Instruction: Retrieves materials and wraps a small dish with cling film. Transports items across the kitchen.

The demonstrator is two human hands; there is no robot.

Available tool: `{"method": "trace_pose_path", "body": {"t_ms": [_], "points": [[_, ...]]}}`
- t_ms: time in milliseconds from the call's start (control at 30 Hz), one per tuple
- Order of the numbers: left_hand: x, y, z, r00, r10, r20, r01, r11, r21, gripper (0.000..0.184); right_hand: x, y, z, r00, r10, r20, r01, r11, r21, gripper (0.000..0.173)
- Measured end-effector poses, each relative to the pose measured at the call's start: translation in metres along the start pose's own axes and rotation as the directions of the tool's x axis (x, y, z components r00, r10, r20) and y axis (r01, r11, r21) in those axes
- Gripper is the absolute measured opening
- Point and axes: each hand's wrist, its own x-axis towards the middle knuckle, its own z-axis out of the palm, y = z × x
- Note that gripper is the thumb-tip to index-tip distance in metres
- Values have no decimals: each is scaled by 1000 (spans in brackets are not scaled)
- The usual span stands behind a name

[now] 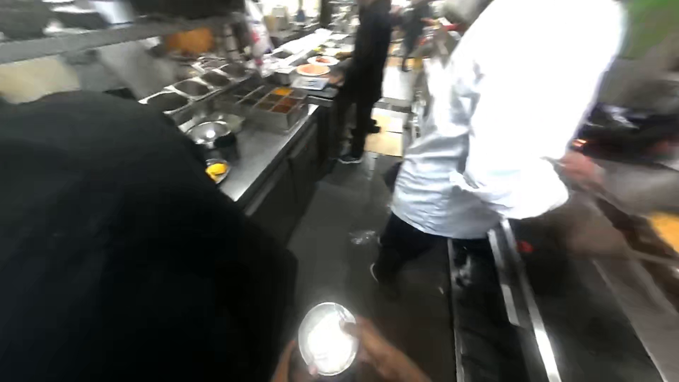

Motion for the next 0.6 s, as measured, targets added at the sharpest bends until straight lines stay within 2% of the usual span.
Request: {"method": "trace_pose_path", "body": {"t_ms": [67, 100, 167, 267, 333, 433, 500, 600], "points": [[18, 24, 13, 998, -56, -34, 52, 991, -127, 79, 9, -41, -19, 991, -70, 115, 79, 994, -75, 41], [26, 36, 19, 997, -72, -32, 63, 972, -227, 70, 11, -60, -22, 983, -106, 150, 121, 988, -95, 43], [43, 55, 29, 996, -89, 3, 81, 894, -441, 46, 21, -92, -24, 964, -145, 221, 178, 975, -136, 46], [76, 74, 42, 983, -179, -37, 116, 766, -632, 39, 43, -128, -20, 952, -130, 277, 199, 951, -236, 51], [105, 76, 48, 962, -236, -136, 89, 745, -661, 40, 63, -146, -23, 962, -137, 238, 212, 921, -326, 52], [144, 85, 43, 932, -260, -252, 69, 810, -582, 45, 109, -172, -36, 973, -173, 151, 222, 878, -424, 47], [166, 89, 38, 924, -211, -320, 31, 873, -486, 49, 139, -197, -42, 989, -124, 85, 150, 866, -477, 44], [191, 92, 27, 920, -103, -378, -62, 915, -399, 54, 181, -237, -35, 992, -98, 79, 125, 849, -514, 39]]}}
